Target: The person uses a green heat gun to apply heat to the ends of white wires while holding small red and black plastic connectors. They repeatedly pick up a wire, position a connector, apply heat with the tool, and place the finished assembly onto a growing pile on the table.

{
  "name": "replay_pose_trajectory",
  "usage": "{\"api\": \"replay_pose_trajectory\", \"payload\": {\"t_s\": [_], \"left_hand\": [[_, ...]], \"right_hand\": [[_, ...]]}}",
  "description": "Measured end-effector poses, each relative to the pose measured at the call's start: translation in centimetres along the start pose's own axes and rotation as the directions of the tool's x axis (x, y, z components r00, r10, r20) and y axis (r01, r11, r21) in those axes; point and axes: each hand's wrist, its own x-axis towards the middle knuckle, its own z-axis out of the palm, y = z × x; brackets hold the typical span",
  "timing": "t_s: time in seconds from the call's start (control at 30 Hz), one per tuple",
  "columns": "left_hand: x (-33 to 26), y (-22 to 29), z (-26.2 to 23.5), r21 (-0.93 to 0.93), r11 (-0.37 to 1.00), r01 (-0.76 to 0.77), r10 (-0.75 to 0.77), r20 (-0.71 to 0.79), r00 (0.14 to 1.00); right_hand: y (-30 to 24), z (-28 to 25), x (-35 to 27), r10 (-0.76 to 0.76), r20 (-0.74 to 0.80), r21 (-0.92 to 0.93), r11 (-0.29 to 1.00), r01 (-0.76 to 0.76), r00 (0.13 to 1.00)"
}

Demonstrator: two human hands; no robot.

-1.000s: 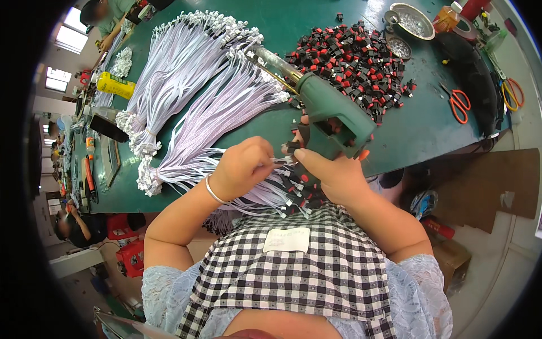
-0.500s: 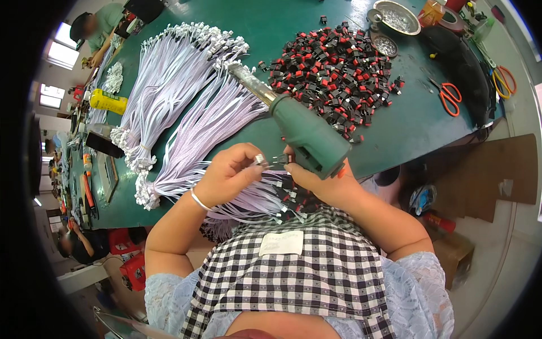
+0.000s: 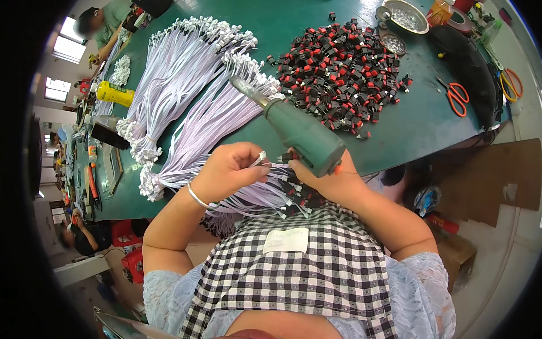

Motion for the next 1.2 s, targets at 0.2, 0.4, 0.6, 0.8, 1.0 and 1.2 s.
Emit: {"api": "replay_pose_trajectory", "payload": {"t_s": [0.2, 0.4, 0.6, 0.8, 1.0, 1.2], "left_hand": [[0.0, -0.5, 1.0, -0.247, 0.968, -0.039, 0.037, -0.01, 0.999], [-0.4, -0.4, 0.4, 0.077, 0.997, -0.021, 0.024, -0.027, 0.999], [0.0, 0.0, 1.6, 0.1, 0.946, -0.309, 0.321, -0.149, 0.935], [0.4, -0.9, 2.1, 0.006, 0.982, -0.188, 0.186, -0.165, 0.969], [0.8, -0.8, 2.5, 0.077, 0.971, -0.225, 0.236, -0.181, 0.955], [1.9, -1.7, 2.8, -0.465, 0.882, -0.076, -0.005, -0.171, 0.985]], "right_hand": [[0.8, 0.3, 0.2, -0.095, -0.016, -0.023, 0.995, 0.095, 0.995], [0.8, 0.2, 0.3, -0.082, 0.001, -0.015, 0.996, 0.082, 0.997], [0.6, 0.7, 0.3, -0.003, -0.017, -0.021, 1.0, 0.002, 1.0], [0.3, 0.5, 0.3, 0.025, -0.001, -0.019, 0.999, -0.025, 1.0], [0.8, 0.5, 0.6, 0.0, -0.064, 0.049, 0.999, 0.003, 0.998], [0.5, -2.6, -1.9, -0.182, -0.111, -0.419, 0.9, 0.12, 0.977]]}}
